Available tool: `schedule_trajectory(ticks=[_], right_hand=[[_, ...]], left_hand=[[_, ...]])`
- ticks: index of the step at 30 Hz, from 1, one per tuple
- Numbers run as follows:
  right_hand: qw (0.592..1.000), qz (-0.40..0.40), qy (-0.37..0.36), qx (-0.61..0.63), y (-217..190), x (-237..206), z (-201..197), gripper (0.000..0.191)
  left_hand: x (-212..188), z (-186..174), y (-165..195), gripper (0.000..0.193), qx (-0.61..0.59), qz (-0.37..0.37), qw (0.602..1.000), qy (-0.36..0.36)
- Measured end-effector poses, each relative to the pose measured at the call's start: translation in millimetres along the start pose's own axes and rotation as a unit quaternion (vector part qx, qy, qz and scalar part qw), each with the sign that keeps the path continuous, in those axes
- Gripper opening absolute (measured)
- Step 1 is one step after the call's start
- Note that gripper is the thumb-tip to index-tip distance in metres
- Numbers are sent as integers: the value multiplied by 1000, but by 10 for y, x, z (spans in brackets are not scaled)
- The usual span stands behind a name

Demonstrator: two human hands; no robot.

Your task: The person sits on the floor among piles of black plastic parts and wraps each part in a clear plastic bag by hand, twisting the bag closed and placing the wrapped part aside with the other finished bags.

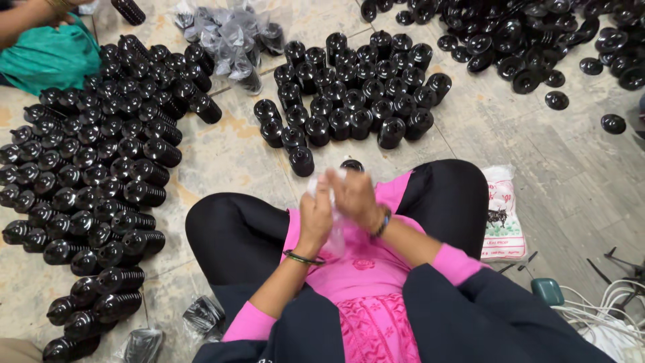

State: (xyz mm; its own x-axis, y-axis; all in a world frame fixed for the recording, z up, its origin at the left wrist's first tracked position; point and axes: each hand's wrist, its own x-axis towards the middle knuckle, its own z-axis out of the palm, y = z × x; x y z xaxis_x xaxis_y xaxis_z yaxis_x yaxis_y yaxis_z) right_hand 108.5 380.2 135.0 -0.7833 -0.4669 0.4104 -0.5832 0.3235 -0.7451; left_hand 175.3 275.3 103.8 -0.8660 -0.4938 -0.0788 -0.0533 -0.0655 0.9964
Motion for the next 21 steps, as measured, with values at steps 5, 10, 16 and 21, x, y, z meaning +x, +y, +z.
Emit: schedule_trajectory(ticks=[5,10,16,21], right_hand=[[979,-200,44,4,-140,115,-125,36],[991,31,-3,130,85,-12,-165,47],[939,165,-92,289,198,-83,-329,14],[928,163,-37,333,205,-17,-418,18]], left_hand=[[-41,-17,42,43,-119,-9,993,-1],[39,-204,308,28,-133,-11,989,-57],[62,-294,435,22,-170,-56,980,-92],[-6,-195,421,20,-82,41,995,-46]])
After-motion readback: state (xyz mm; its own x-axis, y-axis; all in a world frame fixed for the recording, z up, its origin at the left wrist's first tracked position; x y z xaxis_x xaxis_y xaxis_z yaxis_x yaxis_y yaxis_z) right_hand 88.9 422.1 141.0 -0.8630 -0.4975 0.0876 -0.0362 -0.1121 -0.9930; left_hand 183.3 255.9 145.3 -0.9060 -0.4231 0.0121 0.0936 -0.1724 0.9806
